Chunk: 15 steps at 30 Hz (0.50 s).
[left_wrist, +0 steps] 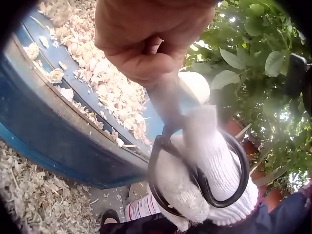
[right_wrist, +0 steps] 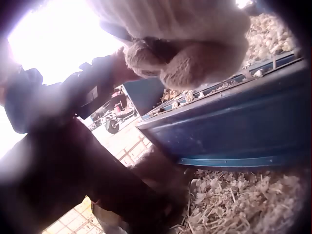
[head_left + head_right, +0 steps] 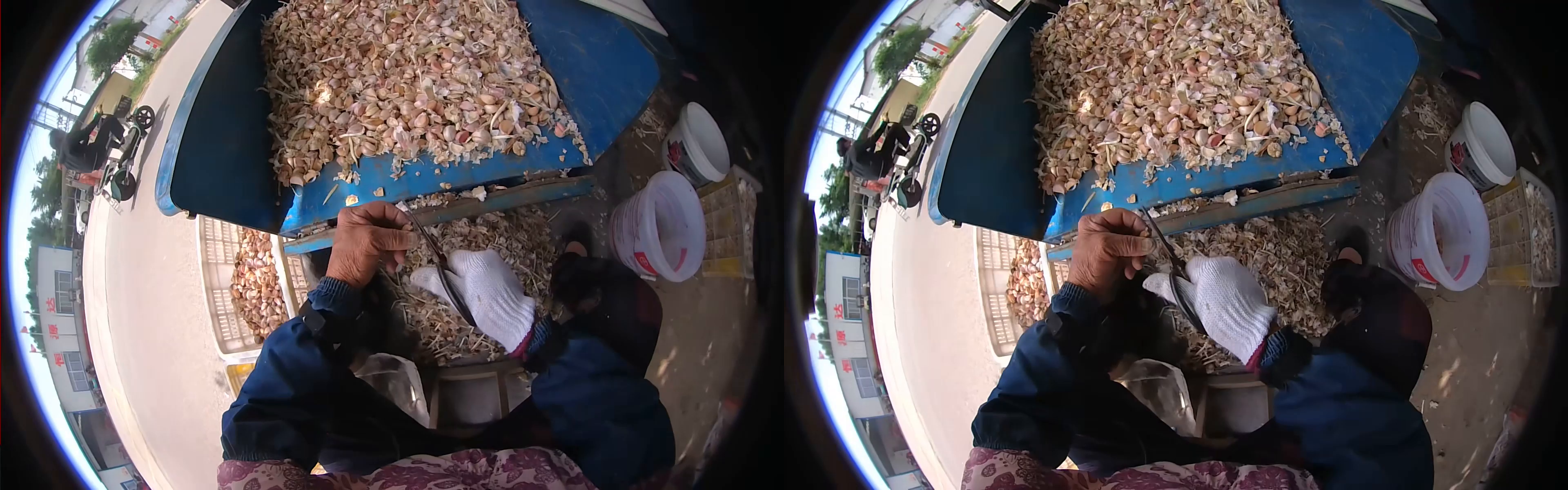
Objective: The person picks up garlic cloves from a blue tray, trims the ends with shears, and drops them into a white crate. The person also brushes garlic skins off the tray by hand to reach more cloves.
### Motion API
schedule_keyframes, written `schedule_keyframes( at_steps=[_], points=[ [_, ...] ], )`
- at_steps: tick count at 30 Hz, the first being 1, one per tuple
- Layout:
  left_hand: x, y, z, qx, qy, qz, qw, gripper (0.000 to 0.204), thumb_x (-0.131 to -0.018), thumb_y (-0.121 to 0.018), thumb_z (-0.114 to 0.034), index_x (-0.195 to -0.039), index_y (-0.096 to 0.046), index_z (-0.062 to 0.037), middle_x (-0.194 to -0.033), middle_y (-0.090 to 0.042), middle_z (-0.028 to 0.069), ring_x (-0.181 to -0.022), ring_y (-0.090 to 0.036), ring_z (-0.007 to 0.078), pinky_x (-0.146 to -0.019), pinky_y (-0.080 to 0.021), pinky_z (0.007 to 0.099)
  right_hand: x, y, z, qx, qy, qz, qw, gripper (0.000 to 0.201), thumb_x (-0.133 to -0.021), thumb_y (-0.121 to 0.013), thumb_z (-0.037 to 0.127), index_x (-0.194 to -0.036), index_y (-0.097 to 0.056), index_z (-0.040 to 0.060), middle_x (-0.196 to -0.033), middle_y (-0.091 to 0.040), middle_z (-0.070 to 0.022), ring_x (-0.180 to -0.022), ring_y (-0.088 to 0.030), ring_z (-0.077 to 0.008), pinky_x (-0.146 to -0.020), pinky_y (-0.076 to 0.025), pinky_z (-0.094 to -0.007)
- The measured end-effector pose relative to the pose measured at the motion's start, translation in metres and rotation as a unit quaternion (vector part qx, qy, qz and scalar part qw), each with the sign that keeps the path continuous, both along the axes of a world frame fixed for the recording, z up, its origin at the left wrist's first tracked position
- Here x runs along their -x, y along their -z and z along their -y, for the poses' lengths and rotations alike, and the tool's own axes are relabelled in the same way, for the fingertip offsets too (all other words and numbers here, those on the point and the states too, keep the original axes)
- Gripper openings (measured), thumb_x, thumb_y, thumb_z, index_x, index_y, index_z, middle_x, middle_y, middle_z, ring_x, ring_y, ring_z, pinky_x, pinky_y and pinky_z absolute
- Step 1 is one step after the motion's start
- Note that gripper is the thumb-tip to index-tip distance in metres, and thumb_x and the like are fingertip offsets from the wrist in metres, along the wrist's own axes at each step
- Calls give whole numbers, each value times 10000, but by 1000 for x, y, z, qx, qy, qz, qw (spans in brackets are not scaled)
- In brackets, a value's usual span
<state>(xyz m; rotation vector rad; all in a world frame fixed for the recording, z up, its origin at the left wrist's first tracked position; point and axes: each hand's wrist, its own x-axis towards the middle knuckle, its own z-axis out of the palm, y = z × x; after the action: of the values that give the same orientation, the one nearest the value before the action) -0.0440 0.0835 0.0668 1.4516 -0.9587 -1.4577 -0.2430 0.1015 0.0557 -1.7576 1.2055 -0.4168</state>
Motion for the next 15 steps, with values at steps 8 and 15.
schedule_keyframes(
  at_steps=[8, 15],
  points=[
    [-101, 37, 68, 116, -123, 165, 972, 193, -827, -521, 33, -946, -664, 88, -770, -665, 116, -504, -564, 106, -424, -409, 236, 15, -14, 7, -312, 88, 146, 935, 458, -877, -664, 452, -698, -524, 54, -550, -496, -11, -412, -474, -94, -365, -368, -240],
    [-116, 80, 112, 249, -39, 528, 811, 178, -768, -602, -4, -898, -723, 7, -879, -692, 146, -711, -678, 270, -671, -531, 336, 22, -8, 13, -246, 71, 96, 962, 462, -900, -648, 420, -670, -543, 33, -539, -512, -18, -429, -498, -89, -383, -389, -241]
  ],
)
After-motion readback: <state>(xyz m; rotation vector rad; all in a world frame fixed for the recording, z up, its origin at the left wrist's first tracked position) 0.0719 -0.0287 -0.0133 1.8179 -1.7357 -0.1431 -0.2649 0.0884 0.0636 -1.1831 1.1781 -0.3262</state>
